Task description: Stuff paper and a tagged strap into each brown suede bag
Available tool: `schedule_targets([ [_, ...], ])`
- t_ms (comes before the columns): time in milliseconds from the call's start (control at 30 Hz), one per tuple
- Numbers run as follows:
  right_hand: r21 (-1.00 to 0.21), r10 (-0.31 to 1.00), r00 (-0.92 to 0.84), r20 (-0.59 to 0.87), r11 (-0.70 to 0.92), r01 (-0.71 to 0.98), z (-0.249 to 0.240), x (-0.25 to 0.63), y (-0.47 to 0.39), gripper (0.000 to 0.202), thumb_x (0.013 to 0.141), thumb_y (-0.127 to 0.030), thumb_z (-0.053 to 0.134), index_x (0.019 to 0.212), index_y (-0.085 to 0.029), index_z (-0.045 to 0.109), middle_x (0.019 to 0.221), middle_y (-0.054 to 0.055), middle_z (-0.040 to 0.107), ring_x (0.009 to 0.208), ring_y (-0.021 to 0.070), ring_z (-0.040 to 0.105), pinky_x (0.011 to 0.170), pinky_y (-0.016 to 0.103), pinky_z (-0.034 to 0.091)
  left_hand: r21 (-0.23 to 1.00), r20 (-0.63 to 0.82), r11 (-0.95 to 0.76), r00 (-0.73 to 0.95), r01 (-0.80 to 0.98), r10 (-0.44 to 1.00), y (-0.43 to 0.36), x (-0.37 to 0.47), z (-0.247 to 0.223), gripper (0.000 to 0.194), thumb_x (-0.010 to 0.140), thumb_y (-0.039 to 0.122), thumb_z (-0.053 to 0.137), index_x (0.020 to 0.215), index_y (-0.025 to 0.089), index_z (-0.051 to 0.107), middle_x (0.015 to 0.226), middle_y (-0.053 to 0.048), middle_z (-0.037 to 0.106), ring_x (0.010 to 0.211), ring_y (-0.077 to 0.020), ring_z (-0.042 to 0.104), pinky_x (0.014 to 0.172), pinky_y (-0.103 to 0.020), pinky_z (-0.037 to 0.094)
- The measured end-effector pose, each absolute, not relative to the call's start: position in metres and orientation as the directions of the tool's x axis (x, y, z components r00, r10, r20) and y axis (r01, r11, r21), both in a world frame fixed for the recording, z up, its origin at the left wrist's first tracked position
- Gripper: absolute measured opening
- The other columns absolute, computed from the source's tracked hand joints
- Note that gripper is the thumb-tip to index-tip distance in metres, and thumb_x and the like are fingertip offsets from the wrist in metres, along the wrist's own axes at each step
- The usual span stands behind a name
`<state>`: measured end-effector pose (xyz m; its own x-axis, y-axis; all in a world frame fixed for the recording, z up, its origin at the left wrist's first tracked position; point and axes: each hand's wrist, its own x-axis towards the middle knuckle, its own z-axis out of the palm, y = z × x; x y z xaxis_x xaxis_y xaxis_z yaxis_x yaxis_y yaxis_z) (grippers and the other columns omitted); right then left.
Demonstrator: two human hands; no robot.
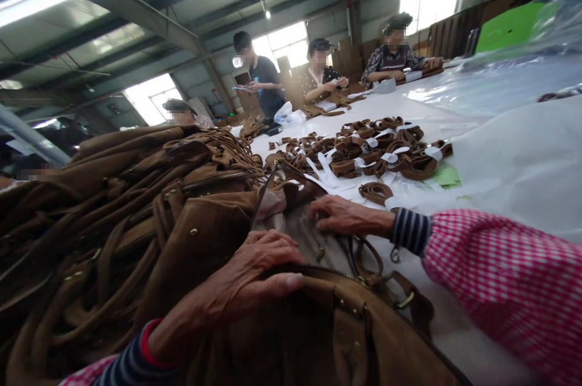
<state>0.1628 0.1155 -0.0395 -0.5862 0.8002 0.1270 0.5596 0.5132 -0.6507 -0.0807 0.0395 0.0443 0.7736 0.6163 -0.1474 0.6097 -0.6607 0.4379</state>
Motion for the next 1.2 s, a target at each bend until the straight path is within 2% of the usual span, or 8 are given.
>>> schedule_targets([
  [133,-0.643,0.735,-0.663,0.14,0.577,0.503,-0.023,0.171,0.088,0.022,0.078,-0.014,0.07,0.1,-0.016,0.073,0.086,0.001,0.067,0.078,0.0155,0.06,0.066,0.024,0.04,0.419,-0.048,-0.65,0.73,0.634,0.682,0.037,-0.078,0.027,0.04,0.109,0.034,0.03,0.108,0.024,0.069,0.117,-0.001,0.068,0.121,-0.018,0.053,0.11,-0.034,0.035],
  [367,-0.168,0.548,-0.835,0.052,0.829,0.534,-0.03,0.14,0.078,0.019,0.098,-0.015,0.049,0.096,-0.014,0.068,0.086,0.009,0.07,0.074,0.0201,0.063,0.06,0.031,0.034,0.225,-0.053,-0.583,0.607,0.781,0.793,0.053,-0.053,0.028,0.048,0.104,0.038,0.035,0.064,0.017,0.052,0.069,0.0,0.055,0.065,-0.0132,0.051,0.066,-0.028,0.036],
  [533,-0.03,0.459,-0.882,0.104,0.888,0.458,-0.047,0.145,0.079,0.018,0.101,-0.016,0.048,0.094,-0.015,0.065,0.084,0.008,0.068,0.071,0.0179,0.058,0.061,0.031,0.032,0.148,0.07,-0.552,0.548,0.821,0.833,0.044,-0.047,0.015,0.031,0.099,0.029,0.044,0.072,0.019,0.055,0.076,-0.002,0.059,0.076,-0.0169,0.057,0.069,-0.029,0.037],
  [633,0.006,0.458,-0.884,0.096,0.888,0.46,-0.041,0.145,0.073,0.022,0.102,-0.015,0.047,0.087,-0.016,0.063,0.082,0.008,0.067,0.069,0.0175,0.058,0.06,0.032,0.03,0.182,0.165,-0.553,0.529,0.813,0.833,0.041,-0.05,0.009,0.009,0.094,0.023,0.051,0.098,0.02,0.059,0.098,-0.004,0.064,0.088,-0.0188,0.06,0.078,-0.031,0.045],
  [700,0.003,0.485,-0.872,0.066,0.874,0.487,-0.034,0.143,0.07,0.022,0.101,-0.014,0.047,0.085,-0.015,0.063,0.081,0.009,0.068,0.068,0.0181,0.06,0.057,0.032,0.029,0.181,0.169,-0.586,0.562,0.789,0.809,0.043,-0.052,0.012,0.021,0.089,0.017,0.054,0.109,0.022,0.055,0.107,-0.003,0.064,0.089,-0.0176,0.061,0.08,-0.03,0.048],
  [933,-0.187,0.669,-0.743,0.006,0.731,0.656,-0.021,0.158,0.064,0.011,0.095,-0.012,0.051,0.097,-0.014,0.062,0.088,0.011,0.073,0.079,0.0211,0.069,0.061,0.029,0.036,-0.149,0.173,-0.639,0.656,0.755,0.735,0.075,-0.034,0.027,0.016,0.091,0.023,0.056,0.077,0.019,0.062,0.085,-0.007,0.066,0.097,-0.0253,0.061,0.086,-0.039,0.046],
  [1067,-0.15,0.722,-0.69,0.057,0.689,0.709,-0.027,0.162,0.074,0.017,0.092,-0.006,0.047,0.1,-0.014,0.059,0.093,0.011,0.072,0.081,0.0202,0.069,0.065,0.029,0.039,0.084,0.253,-0.546,0.512,0.834,0.821,0.099,-0.032,0.007,0.012,0.091,0.031,0.061,0.093,0.021,0.067,0.082,-0.004,0.064,0.086,-0.0229,0.062,0.08,-0.035,0.046],
  [1200,-0.03,0.752,-0.637,0.17,0.65,0.759,-0.04,0.146,0.103,0.029,0.092,-0.005,0.046,0.118,-0.012,0.056,0.107,0.012,0.07,0.084,0.021,0.068,0.061,0.03,0.038,0.347,0.2,-0.496,0.454,0.796,0.869,0.112,-0.039,-0.016,0.023,0.082,0.02,0.065,0.105,0.024,0.068,0.097,-0.003,0.064,0.093,-0.0197,0.062,0.08,-0.028,0.045],
])
